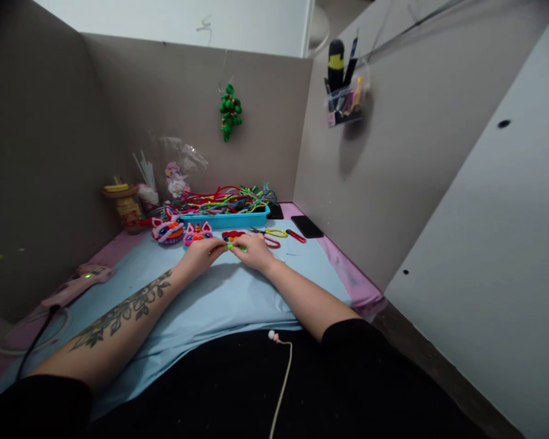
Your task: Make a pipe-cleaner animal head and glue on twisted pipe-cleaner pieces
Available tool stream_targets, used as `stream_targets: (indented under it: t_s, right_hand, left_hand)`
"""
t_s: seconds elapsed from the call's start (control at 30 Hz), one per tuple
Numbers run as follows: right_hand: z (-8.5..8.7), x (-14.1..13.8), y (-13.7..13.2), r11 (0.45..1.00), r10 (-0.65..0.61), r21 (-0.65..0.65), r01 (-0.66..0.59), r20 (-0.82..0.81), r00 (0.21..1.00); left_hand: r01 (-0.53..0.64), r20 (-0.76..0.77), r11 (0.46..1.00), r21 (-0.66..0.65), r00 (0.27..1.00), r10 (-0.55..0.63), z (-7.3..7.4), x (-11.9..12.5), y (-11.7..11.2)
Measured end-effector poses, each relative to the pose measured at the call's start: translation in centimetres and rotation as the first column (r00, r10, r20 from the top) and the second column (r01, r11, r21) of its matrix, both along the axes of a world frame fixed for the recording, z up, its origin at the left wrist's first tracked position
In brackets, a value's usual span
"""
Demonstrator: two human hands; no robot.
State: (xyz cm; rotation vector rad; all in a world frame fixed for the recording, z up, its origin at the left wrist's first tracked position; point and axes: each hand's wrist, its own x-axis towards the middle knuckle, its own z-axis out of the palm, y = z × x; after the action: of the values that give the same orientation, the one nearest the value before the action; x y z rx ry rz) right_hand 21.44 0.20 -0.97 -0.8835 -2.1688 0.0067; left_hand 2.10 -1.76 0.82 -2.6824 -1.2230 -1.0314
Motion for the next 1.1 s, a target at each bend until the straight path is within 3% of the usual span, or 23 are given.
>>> stream_targets:
  t_s: [0.13, 0.27, 0.43, 0.6, 0.73, 0.87, 1.1]
  right_hand:
    - [0.1, 0.2, -0.5, 0.987, -0.099, 0.129, 0.091, 0.057, 0.993]
    - [0.4, 0.3, -1.0, 0.961, -0.124, 0.266, 0.075, 0.175, 0.977]
    - [0.6, 0.2, -1.2, 0.951, -0.149, 0.297, 0.084, 0.204, 0.967]
    - [0.3, 0.0, -1.1, 0.959, -0.133, 0.271, 0.081, 0.18, 0.975]
    - [0.4, -0.1, -1.1, 0.971, -0.152, 0.203, 0.128, 0.11, 0.982]
    - [0.5, -0.2, -1.1, 0.985, -0.122, 0.134, 0.112, 0.067, 0.99]
    - [0.4, -0.5, -1.1, 0.999, -0.032, 0.035, 0.031, 0.014, 0.999]
  left_hand:
    - [0.015, 0.163, 0.983, -0.185, 0.986, 0.015, -0.3, 0.3, 0.3]
    - [0.07, 0.318, 0.925, -0.373, 0.947, 0.057, -0.8, 0.4, 0.9]
    - [0.113, 0.385, 0.89, -0.441, 0.92, 0.074, -1.0, 0.3, 1.3]
    - [0.115, 0.323, 0.952, -0.285, 0.946, -0.017, -0.9, 0.2, 0.9]
    - [0.121, 0.153, 0.993, 0.011, 0.981, -0.121, -0.6, 0.0, 0.5]
    - [0.118, -0.063, 0.941, 0.316, 0.993, -0.103, 0.0, -0.3, 0.1]
    - [0.1, -0.155, 0.898, 0.429, 0.987, -0.036, 0.3, -0.5, 0.0]
